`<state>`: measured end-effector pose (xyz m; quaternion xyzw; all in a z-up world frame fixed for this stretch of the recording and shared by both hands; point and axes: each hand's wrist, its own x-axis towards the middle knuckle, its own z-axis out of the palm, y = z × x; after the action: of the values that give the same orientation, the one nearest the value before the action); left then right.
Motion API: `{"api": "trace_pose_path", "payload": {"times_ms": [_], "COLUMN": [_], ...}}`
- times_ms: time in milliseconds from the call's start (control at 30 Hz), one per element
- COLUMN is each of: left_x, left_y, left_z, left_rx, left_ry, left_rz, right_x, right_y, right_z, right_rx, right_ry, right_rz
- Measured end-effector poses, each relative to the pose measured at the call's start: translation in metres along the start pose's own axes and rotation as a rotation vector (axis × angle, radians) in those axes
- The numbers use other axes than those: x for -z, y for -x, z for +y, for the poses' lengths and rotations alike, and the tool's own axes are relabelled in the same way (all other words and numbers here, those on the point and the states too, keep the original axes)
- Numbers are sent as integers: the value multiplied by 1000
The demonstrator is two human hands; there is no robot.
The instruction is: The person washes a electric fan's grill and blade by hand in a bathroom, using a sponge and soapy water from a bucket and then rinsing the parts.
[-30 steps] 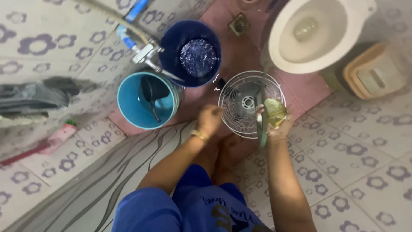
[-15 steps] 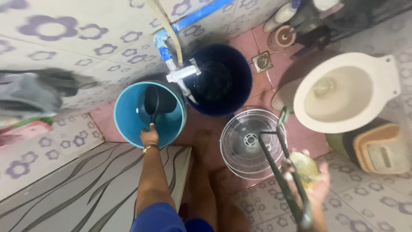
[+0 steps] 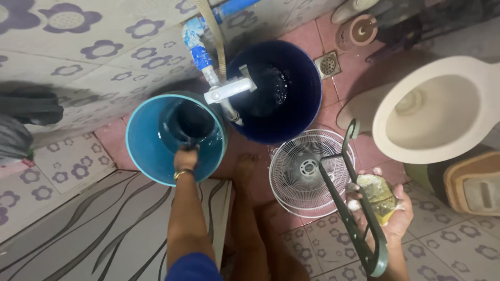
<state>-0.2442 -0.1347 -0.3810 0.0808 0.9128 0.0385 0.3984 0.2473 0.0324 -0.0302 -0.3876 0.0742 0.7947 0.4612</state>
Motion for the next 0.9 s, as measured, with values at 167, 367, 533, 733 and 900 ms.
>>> {"api": "trace_pose_path", "payload": {"times_ms": [167,367,533,733,900], "left_x": [-21,1,77,148,165], "left_y": [-9,42,175,314,418], "left_z": [25,4,-46,-61,1], "left_rx": [13,95,-23,-280,-990], "left_ry": [-73,703,1057,504,218], "left_rz": [-33,-293,-402,-422,-359], "right_x": [3,7,32,91,102], "right_y": [6,22,47,50,43], "right_z": [-1,-7,-14,-7,12], "right_rx": [4,24,62,104,129], "right_ry": [-76,-120,-230,-216,-86], "right_rz": [24,-28,47,-21,197]}}
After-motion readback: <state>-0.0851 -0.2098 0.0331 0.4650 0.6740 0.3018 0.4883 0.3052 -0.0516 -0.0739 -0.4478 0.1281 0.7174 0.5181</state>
